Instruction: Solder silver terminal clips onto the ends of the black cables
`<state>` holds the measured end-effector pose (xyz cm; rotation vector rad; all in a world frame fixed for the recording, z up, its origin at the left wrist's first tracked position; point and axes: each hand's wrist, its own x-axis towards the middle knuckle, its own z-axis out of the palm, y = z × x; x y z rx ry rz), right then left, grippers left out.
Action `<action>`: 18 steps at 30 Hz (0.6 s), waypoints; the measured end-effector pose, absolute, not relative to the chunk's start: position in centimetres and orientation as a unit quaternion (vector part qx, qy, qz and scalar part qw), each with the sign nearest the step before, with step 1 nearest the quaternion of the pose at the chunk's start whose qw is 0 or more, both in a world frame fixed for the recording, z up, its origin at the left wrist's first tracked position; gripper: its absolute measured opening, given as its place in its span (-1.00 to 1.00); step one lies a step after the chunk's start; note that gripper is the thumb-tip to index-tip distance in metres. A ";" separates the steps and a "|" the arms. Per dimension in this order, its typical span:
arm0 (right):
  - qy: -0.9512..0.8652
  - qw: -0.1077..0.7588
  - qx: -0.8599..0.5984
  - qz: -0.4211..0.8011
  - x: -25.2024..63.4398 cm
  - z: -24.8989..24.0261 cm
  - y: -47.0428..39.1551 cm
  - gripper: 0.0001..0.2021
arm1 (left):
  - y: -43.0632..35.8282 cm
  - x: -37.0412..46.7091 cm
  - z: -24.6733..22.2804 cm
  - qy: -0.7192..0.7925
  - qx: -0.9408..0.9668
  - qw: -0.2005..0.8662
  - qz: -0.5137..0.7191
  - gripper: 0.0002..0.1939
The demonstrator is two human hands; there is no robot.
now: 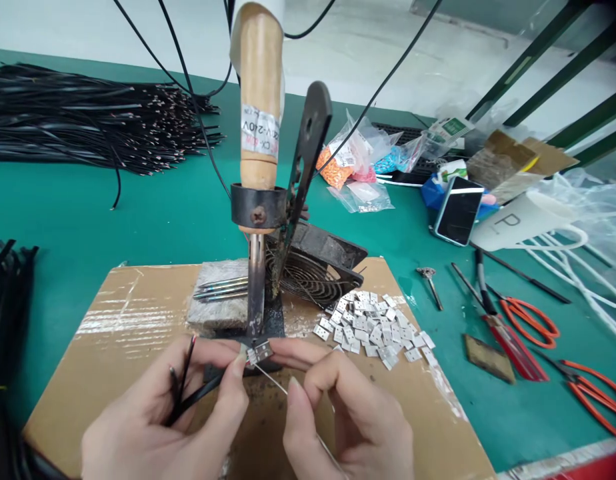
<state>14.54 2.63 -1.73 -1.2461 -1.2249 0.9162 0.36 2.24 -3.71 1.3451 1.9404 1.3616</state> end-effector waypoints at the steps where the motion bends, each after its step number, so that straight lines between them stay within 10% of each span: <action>1: -0.519 0.551 -0.524 0.390 14.6 -1.7 2.8 -0.73 | 2.3 0.2 -4.0 0.696 0.488 0.205 0.486 -0.85; 18: -0.494 0.563 -0.522 0.407 14.7 -1.4 3.5 -0.74 | 2.9 0.2 -3.5 0.688 0.488 0.202 0.498 -0.89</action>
